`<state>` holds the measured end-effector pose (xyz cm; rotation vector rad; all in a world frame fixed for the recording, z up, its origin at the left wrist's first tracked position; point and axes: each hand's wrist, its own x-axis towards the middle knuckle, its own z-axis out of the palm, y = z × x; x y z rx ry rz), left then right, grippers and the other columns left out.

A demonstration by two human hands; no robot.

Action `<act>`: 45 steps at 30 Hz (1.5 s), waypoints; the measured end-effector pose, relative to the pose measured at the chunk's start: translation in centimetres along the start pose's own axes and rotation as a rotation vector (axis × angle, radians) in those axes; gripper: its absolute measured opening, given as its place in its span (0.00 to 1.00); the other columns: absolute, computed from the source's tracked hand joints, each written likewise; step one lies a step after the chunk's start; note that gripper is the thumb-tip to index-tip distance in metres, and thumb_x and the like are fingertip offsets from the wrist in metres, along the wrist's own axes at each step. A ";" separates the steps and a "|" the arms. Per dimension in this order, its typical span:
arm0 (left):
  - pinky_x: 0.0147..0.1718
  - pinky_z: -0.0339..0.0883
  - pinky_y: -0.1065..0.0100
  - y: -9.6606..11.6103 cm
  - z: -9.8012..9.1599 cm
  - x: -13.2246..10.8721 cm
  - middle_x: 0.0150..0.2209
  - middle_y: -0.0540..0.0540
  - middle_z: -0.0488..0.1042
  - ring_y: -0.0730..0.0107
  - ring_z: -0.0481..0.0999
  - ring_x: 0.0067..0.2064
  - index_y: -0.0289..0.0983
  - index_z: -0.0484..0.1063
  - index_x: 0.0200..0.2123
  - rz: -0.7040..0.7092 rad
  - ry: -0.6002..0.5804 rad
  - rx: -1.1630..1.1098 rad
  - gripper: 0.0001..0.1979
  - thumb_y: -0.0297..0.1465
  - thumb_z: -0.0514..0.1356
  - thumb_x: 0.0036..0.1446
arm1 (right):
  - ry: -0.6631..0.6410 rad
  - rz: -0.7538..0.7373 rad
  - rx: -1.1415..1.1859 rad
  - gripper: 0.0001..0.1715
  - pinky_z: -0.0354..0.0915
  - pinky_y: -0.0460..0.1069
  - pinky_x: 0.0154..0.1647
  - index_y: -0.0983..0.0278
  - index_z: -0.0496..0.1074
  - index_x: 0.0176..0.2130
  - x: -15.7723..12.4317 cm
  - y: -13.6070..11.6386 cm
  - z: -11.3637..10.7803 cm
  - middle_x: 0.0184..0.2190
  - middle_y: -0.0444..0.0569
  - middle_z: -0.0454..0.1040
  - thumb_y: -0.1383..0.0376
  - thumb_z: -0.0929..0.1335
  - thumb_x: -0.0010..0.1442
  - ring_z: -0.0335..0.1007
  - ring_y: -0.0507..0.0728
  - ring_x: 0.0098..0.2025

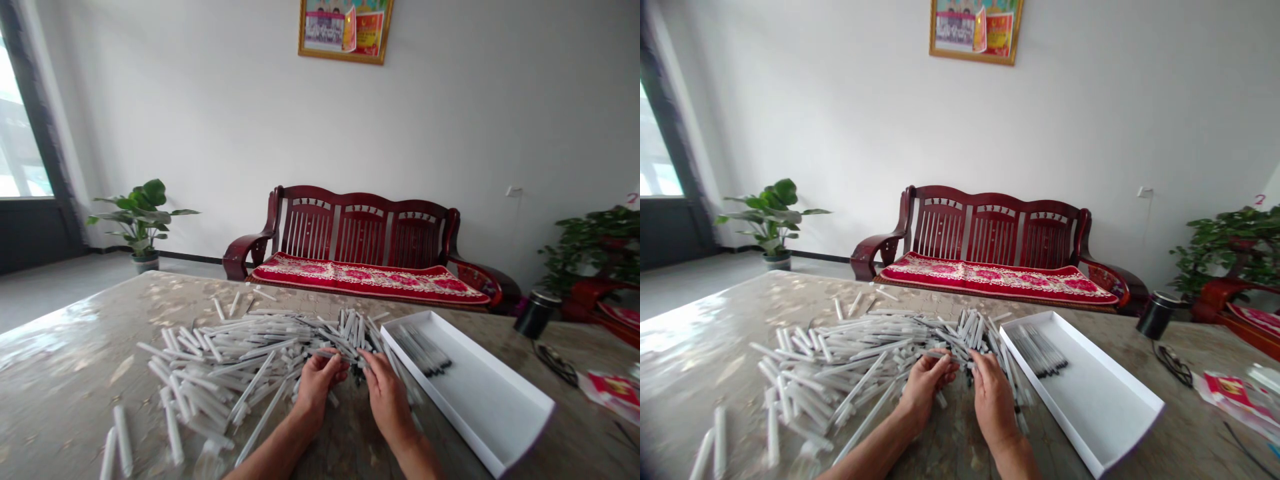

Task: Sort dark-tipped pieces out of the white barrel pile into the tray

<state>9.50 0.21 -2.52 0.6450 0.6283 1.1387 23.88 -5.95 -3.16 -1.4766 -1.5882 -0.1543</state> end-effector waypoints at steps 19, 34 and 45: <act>0.27 0.72 0.74 0.4 0.3 -0.5 0.26 0.50 0.78 0.70 0.79 0.29 0.35 0.75 0.29 -0.003 0.048 -0.019 0.22 0.37 0.77 0.29 | 0.154 0.644 0.734 0.22 0.70 0.51 0.39 0.62 0.73 0.41 0.7 0.1 0.2 0.36 0.49 0.80 0.51 0.73 0.51 0.76 0.59 0.38; 0.27 0.72 0.75 0.1 0.3 -0.3 0.25 0.49 0.78 0.71 0.79 0.29 0.35 0.75 0.28 -0.030 0.014 -0.010 0.22 0.36 0.77 0.29 | 0.153 0.685 0.895 0.23 0.71 0.52 0.37 0.63 0.76 0.36 0.1 -0.1 1.4 0.34 0.49 0.81 0.51 0.77 0.45 0.77 0.60 0.36; 0.28 0.72 0.73 -0.1 0.3 -0.4 0.26 0.48 0.79 0.69 0.79 0.29 0.34 0.75 0.29 -0.029 -0.016 0.041 0.20 0.36 0.76 0.32 | 0.115 0.639 0.863 0.22 0.71 0.51 0.37 0.64 0.77 0.36 -0.1 0.5 1.8 0.32 0.49 0.80 0.51 0.76 0.47 0.76 0.59 0.34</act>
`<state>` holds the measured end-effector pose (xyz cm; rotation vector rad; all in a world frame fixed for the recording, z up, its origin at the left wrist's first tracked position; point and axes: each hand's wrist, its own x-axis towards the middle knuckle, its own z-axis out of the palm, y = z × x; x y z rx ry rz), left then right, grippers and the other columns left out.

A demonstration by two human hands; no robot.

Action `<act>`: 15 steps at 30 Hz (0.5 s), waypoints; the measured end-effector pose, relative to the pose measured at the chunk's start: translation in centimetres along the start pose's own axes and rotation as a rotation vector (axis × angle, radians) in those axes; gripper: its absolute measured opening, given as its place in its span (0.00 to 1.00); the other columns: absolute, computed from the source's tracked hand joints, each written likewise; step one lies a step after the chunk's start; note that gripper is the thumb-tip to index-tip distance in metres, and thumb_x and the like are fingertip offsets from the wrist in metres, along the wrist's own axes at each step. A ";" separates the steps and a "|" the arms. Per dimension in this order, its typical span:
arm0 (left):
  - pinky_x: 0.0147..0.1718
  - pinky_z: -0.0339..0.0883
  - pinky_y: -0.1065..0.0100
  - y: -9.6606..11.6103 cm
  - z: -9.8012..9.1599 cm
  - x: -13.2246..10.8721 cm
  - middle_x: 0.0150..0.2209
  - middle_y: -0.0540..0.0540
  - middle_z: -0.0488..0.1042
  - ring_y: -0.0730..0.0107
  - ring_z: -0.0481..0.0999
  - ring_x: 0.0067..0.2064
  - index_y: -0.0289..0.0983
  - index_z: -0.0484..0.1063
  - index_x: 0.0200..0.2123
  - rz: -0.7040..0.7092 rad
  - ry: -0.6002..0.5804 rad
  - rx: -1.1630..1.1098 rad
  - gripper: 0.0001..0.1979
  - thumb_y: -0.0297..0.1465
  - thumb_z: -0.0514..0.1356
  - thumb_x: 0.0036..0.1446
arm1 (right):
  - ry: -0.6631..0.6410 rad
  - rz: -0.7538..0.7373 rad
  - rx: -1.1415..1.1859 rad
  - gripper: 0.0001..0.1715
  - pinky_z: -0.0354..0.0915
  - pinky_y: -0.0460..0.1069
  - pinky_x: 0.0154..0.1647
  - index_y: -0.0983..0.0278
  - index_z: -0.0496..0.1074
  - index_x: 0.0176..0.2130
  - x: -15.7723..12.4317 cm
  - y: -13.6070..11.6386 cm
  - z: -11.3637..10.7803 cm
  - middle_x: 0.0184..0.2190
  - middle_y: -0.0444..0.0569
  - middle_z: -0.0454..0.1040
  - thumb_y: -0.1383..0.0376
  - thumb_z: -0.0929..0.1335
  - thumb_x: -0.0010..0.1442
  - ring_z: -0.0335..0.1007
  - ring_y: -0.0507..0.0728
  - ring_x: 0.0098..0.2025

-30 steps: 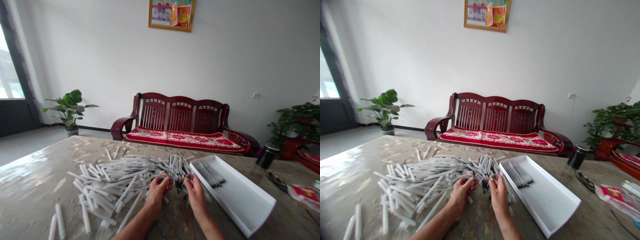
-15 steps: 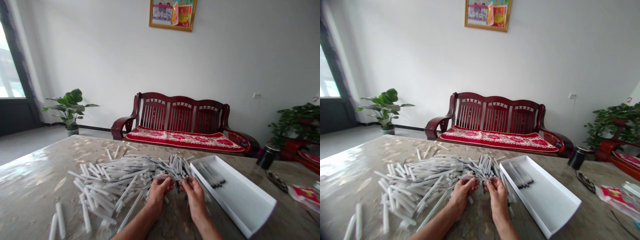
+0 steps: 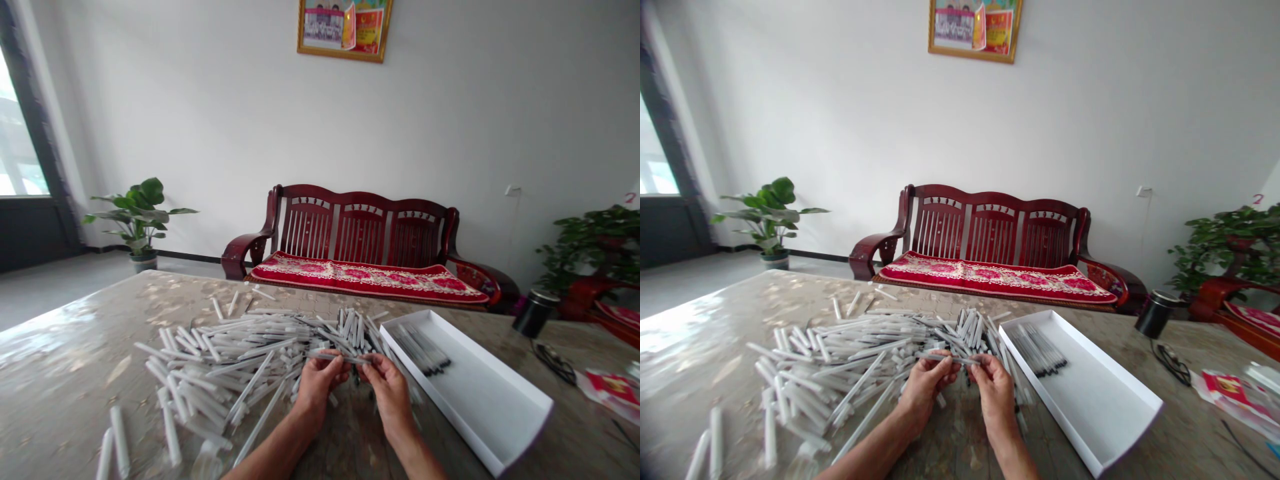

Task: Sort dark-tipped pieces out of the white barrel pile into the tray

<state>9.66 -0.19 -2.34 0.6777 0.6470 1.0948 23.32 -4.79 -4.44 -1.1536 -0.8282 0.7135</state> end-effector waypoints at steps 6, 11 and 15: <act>0.27 0.71 0.71 -0.3 -0.1 0.1 0.24 0.48 0.79 0.68 0.78 0.28 0.34 0.75 0.28 0.003 -0.010 0.008 0.21 0.36 0.77 0.30 | -0.013 -0.009 -0.028 0.23 0.70 0.51 0.35 0.64 0.77 0.35 -0.1 -0.1 0.2 0.31 0.49 0.80 0.49 0.76 0.47 0.76 0.59 0.33; 0.27 0.71 0.71 0.2 0.0 -0.1 0.23 0.47 0.78 0.69 0.77 0.26 0.34 0.75 0.27 0.051 -0.042 0.062 0.21 0.38 0.76 0.32 | 0.008 0.101 0.037 0.26 0.72 0.52 0.31 0.64 0.78 0.35 -0.4 -0.3 0.4 0.28 0.48 0.80 0.49 0.78 0.43 0.76 0.59 0.29; 0.26 0.69 0.71 0.5 0.0 -0.3 0.22 0.47 0.78 0.69 0.76 0.24 0.34 0.75 0.27 0.113 -0.092 0.114 0.20 0.40 0.75 0.34 | 0.045 0.209 0.094 0.27 0.72 0.50 0.26 0.64 0.78 0.34 -0.9 -1.2 0.8 0.24 0.47 0.79 0.50 0.79 0.39 0.76 0.58 0.27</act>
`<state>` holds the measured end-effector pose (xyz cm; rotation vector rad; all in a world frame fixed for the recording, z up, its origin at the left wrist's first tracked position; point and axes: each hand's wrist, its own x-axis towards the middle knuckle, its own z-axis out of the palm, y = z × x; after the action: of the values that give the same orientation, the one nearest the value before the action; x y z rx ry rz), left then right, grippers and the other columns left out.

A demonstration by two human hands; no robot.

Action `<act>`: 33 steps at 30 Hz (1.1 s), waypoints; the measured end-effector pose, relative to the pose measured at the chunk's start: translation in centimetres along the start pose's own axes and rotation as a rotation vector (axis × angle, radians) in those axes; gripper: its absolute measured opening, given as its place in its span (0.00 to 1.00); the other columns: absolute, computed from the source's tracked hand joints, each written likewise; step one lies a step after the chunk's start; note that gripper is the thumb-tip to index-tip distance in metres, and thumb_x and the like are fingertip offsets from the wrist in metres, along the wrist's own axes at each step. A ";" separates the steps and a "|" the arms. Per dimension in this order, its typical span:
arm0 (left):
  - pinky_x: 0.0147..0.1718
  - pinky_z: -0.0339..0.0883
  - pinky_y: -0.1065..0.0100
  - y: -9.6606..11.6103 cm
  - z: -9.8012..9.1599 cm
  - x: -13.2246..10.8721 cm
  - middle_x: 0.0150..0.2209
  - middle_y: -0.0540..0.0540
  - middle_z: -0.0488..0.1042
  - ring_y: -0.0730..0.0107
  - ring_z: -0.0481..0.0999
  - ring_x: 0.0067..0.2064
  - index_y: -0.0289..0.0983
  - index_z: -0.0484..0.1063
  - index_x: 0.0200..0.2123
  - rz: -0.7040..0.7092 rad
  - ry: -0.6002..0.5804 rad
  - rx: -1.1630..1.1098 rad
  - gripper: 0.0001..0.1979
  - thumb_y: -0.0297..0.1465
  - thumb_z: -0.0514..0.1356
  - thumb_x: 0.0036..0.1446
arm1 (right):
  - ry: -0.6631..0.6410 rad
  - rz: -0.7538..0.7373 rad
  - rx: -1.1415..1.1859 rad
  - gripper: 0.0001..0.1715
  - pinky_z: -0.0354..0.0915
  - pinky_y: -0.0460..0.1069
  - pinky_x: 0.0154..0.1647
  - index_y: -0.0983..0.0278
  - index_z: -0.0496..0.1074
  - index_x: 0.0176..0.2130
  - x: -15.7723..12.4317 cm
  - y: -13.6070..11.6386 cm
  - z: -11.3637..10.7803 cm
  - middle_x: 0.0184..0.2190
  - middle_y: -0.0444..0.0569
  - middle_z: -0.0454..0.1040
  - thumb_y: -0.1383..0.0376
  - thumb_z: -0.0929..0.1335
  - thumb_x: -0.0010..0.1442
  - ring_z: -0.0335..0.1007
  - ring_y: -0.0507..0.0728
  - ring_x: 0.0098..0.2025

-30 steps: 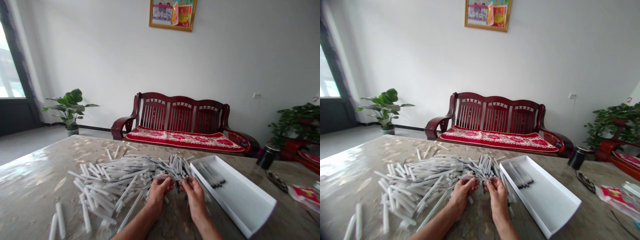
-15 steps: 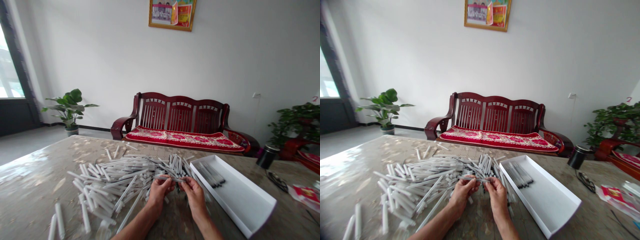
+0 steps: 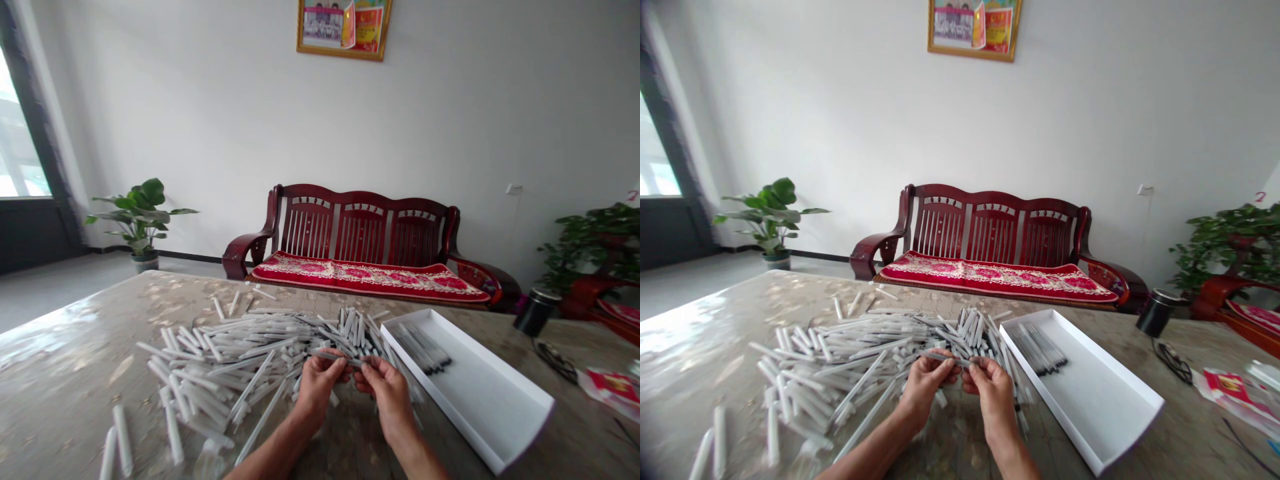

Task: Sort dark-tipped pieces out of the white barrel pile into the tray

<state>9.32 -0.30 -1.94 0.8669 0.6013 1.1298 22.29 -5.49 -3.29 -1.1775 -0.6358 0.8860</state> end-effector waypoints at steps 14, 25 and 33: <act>0.23 0.66 0.74 0.1 -0.1 0.1 0.23 0.51 0.76 0.71 0.75 0.26 0.36 0.75 0.30 -0.043 0.128 -0.045 0.22 0.42 0.75 0.33 | -0.163 0.010 0.008 0.30 0.68 0.46 0.29 0.63 0.75 0.41 -1.2 -2.3 1.0 0.32 0.47 0.80 0.51 0.79 0.42 0.75 0.56 0.32; 0.21 0.59 0.75 -0.5 0.5 -1.1 0.24 0.50 0.75 0.76 0.69 0.23 0.35 0.77 0.34 -0.108 -0.022 -0.003 0.23 0.40 0.75 0.35 | -0.127 -0.045 0.050 0.19 0.63 0.48 0.26 0.60 0.77 0.34 -1.8 -2.3 1.6 0.27 0.44 0.78 0.51 0.76 0.47 0.70 0.55 0.27; 0.18 0.60 0.74 -0.7 0.4 -1.2 0.25 0.51 0.74 0.74 0.71 0.22 0.37 0.77 0.30 -0.069 -0.062 0.187 0.20 0.42 0.73 0.35 | 0.157 -0.147 0.180 0.24 0.63 0.45 0.19 0.62 0.75 0.35 1.8 -6.0 -1.4 0.34 0.47 0.80 0.51 0.77 0.42 0.76 0.56 0.30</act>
<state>9.58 -1.70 -2.35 1.0301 0.6884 0.9918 25.84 -5.42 2.05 -1.0141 -0.4971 0.7038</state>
